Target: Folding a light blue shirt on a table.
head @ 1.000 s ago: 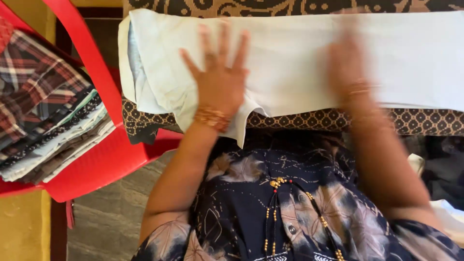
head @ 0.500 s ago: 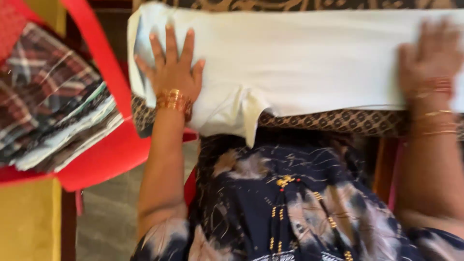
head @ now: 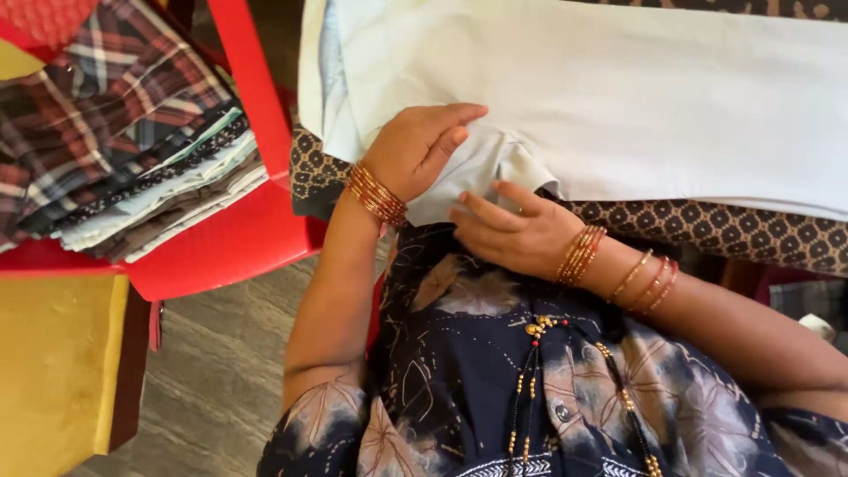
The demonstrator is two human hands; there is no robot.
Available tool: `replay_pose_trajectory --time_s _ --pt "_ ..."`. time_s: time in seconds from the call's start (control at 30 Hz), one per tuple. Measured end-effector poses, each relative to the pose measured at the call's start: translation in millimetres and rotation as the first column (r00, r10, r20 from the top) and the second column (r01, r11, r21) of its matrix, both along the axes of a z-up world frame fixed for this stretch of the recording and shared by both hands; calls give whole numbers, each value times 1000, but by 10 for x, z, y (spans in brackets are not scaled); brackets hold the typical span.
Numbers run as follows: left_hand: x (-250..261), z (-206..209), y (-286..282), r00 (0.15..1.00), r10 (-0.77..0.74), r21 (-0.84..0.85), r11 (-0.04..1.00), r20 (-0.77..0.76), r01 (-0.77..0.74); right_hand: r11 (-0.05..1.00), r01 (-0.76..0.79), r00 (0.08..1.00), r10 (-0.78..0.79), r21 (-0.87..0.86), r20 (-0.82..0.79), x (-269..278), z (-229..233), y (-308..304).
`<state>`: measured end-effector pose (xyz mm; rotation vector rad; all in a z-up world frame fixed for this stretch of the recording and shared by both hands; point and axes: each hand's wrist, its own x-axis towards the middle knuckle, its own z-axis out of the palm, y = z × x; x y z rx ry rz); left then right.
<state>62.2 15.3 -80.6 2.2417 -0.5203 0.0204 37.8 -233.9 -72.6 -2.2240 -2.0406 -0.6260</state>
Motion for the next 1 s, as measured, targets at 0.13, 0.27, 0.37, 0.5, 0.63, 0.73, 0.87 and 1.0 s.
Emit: replay_pose_trajectory --time_s 0.13,0.27,0.37,0.5,0.63,0.73,0.87,1.0 --pt "-5 -182 197 998 -2 -178 984 -56 -8 998 -70 994 70 1 -87 116 43 113" --pt "209 -290 405 935 -185 -595 803 -302 -33 930 342 733 -173 136 -658 350 384 154" --pt "335 -342 506 852 -264 -700 697 -453 -156 735 670 441 -278 107 -853 852 220 -60" --pt "408 -535 441 877 -92 -767 534 -471 -356 575 817 -12 85 39 -996 1273 -111 -314" --pt "367 -746 323 896 170 -627 661 -411 -413 503 842 -321 175 -195 -931 977 -103 -324" --pt "321 -664 257 953 248 -653 695 -174 -301 478 849 -271 30 -224 -962 811 -39 -260" --pt "324 -478 174 863 505 -172 847 -34 -502 618 767 -79 -180 -175 -981 803 -453 -453" --pt "329 -487 212 812 560 80 813 168 -577 571 816 -47 -101 -96 -994 806 -442 -374"
